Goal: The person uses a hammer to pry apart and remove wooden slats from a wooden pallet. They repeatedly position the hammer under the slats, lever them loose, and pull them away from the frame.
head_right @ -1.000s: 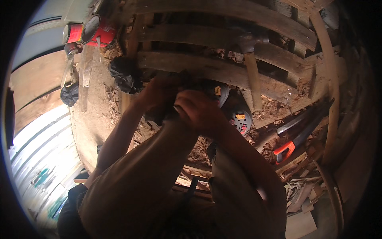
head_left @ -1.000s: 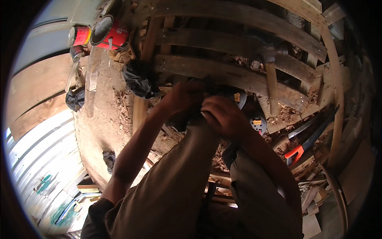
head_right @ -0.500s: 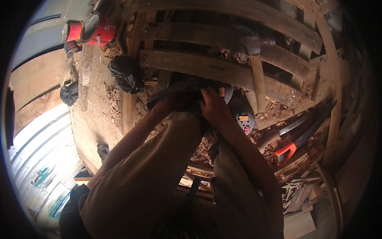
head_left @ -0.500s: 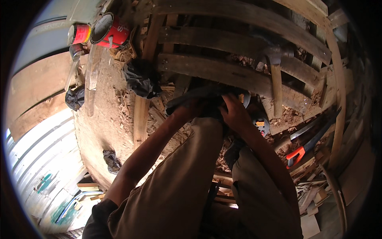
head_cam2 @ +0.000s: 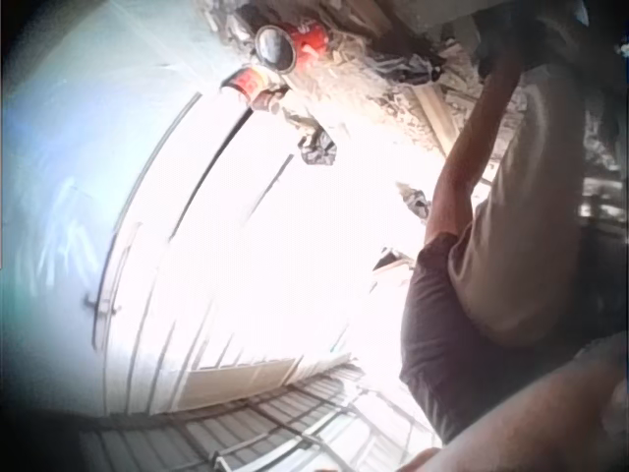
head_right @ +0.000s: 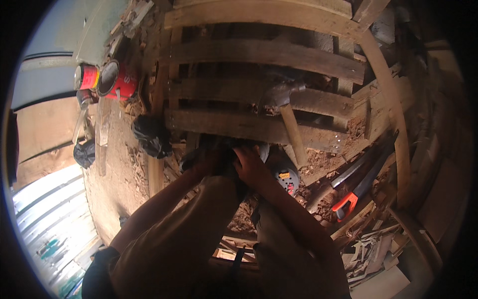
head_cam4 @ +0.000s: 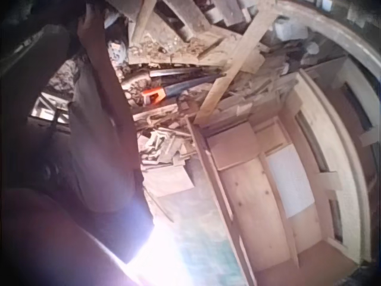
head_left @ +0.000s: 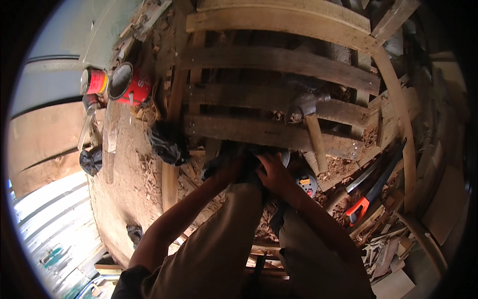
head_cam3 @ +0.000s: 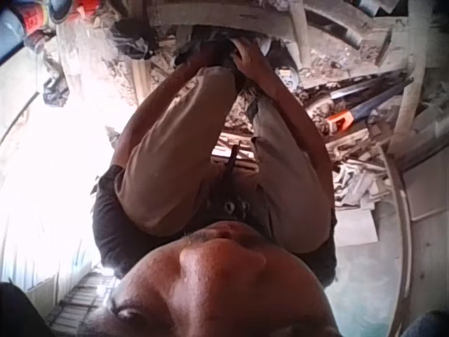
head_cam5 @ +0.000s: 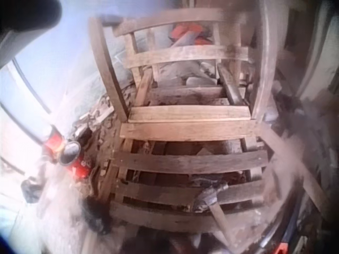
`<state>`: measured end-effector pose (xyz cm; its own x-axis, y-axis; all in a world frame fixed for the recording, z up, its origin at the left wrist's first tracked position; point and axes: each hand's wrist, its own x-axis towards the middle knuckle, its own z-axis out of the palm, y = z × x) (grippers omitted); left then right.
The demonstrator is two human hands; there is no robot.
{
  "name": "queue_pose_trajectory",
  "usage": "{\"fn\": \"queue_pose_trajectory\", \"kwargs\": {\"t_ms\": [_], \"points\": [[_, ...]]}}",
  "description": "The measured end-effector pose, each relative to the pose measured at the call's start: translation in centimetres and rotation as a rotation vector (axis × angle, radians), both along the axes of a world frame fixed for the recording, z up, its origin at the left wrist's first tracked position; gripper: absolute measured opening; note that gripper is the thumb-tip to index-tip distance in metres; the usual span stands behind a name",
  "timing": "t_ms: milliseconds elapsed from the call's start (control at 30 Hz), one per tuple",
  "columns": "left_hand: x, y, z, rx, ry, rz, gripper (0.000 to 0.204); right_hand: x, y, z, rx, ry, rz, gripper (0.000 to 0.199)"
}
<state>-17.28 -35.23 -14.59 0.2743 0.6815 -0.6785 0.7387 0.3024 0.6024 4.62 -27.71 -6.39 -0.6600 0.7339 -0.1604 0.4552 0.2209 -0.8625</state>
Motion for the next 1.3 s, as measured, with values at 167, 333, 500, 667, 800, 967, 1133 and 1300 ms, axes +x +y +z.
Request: {"fn": "queue_pose_trajectory", "kwargs": {"t_ms": [167,333,500,667,800,967,1133,1300], "points": [[-0.6,-0.1,0.0,-0.027,0.15,-0.167,0.042,-0.2,0.2,0.8,-0.023,0.054,-0.003,0.048],[-2.1,-2.1,-1.8,0.096,-0.027,-0.119,0.039,0.0,0.3,0.7,-0.011,0.072,-0.016,0.047],[-2.5,-3.4,-5.1,0.133,-0.081,-0.178,0.041,0.0,0.4,0.9,-0.228,0.089,0.003,0.05],[-4.5,-4.4,-4.6,0.063,-0.222,0.165,0.039,-0.5,0.2,0.7,0.017,0.108,0.018,0.048],[-0.4,2.9,5.5,0.051,-0.165,-0.065,0.037,1.1,0.3,0.4,-0.051,0.087,-0.03,0.041],[0.9,3.6,10.8,0.146,0.183,-0.188,0.034,1.7,1.0,4.3,-0.154,0.182,-0.087,0.029],[-0.2,4.0,14.6,0.148,0.217,-0.204,0.036,4.2,3.6,7.9,0.223,0.188,-0.315,0.031],[-1.5,7.5,21.7,0.227,-0.032,-0.198,0.022,6.8,6.7,7.0,0.51,-0.202,-0.538,0.054]]}}
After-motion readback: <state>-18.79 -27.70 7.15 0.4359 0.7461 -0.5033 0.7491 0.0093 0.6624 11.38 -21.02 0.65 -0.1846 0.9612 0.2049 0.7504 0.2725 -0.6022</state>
